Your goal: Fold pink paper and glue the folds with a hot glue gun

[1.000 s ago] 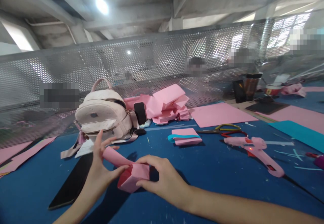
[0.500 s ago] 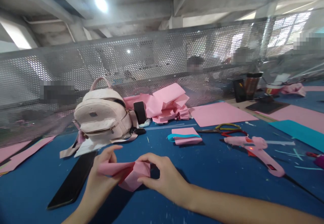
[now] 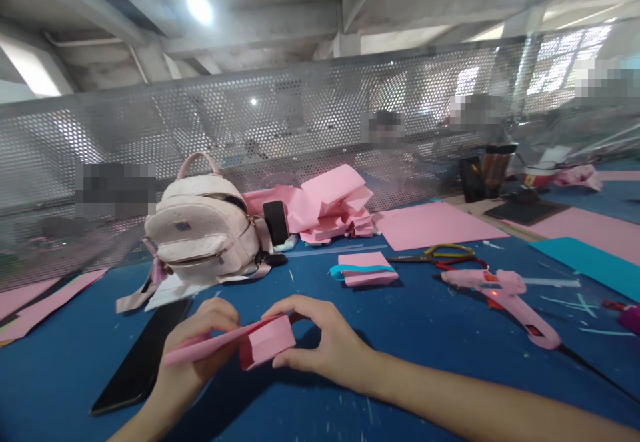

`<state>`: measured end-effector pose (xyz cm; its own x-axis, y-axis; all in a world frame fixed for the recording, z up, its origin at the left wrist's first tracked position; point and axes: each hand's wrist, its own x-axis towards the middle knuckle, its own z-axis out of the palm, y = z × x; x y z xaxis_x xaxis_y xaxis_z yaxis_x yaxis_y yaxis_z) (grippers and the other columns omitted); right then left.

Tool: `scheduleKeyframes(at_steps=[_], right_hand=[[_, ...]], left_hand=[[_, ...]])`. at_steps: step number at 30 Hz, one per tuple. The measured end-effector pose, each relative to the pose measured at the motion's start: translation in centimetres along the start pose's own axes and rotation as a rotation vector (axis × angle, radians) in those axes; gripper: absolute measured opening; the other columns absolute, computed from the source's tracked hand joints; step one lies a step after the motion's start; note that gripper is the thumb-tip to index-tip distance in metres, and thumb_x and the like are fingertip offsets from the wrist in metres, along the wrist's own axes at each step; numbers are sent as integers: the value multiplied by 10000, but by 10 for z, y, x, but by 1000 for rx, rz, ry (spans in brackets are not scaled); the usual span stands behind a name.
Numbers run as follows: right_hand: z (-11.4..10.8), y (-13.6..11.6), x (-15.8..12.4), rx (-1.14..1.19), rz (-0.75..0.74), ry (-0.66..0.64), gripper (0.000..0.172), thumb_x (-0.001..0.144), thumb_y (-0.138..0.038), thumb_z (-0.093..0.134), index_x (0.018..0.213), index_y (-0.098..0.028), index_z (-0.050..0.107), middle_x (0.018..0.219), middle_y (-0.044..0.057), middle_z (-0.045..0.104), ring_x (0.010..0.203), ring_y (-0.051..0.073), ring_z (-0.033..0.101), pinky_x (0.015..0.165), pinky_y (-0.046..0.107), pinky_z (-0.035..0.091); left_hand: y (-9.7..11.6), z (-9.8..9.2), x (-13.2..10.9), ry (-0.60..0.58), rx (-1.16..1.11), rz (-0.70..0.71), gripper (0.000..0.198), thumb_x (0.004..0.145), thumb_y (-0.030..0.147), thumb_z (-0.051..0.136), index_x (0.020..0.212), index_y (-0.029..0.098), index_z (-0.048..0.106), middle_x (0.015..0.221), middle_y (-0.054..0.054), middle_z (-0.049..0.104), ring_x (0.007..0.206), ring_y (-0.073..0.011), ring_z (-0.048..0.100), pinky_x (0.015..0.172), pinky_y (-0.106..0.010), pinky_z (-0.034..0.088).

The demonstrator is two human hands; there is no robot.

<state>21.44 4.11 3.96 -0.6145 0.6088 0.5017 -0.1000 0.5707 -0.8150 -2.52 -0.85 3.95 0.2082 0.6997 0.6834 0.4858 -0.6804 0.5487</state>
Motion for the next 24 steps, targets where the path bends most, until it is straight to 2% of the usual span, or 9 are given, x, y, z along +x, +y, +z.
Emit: scheduleKeyframes(at_steps=[5, 13, 16, 20, 24], right_hand=[[-1, -1, 0, 15, 0, 1, 458, 768, -438, 812, 1143, -212, 676, 1101, 51, 716, 1019, 211, 656, 926, 341, 483], [1, -1, -1, 17, -54, 8, 389, 806, -383, 793, 1141, -226, 676, 1103, 53, 718, 1037, 203, 659, 939, 341, 493], [0, -1, -4, -60, -194, 22, 333, 889, -341, 715, 1206, -255, 656, 1168, 64, 701, 1087, 195, 646, 961, 348, 500], [-5, -4, -6, -358, -436, -8, 281, 982, -265, 586, 1255, -282, 652, 1244, 72, 674, 1142, 176, 629, 972, 321, 507], [-8, -6, -4, -466, -531, -8, 312, 1002, -239, 550, 1304, -275, 618, 1293, 85, 665, 1189, 173, 615, 1005, 341, 500]], left_hand=[[2, 0, 3, -31, -17, 34, 77, 853, 170, 711, 825, 241, 701, 815, 12, 755, 756, -175, 677, 766, -340, 469], [9, -1, 1, -51, -45, 75, 85, 873, 167, 671, 899, 243, 701, 829, -10, 754, 748, -194, 673, 743, -358, 464], [13, 1, -1, -33, -30, 1, 64, 878, 188, 670, 856, 237, 705, 767, -4, 724, 696, -179, 642, 687, -330, 460], [19, 5, -3, 2, -9, -88, 88, 874, 211, 678, 794, 234, 707, 701, 7, 675, 650, -160, 612, 620, -290, 449], [24, 5, -3, -21, 19, -78, 89, 873, 190, 680, 804, 240, 706, 692, 23, 660, 637, -143, 605, 606, -269, 444]])
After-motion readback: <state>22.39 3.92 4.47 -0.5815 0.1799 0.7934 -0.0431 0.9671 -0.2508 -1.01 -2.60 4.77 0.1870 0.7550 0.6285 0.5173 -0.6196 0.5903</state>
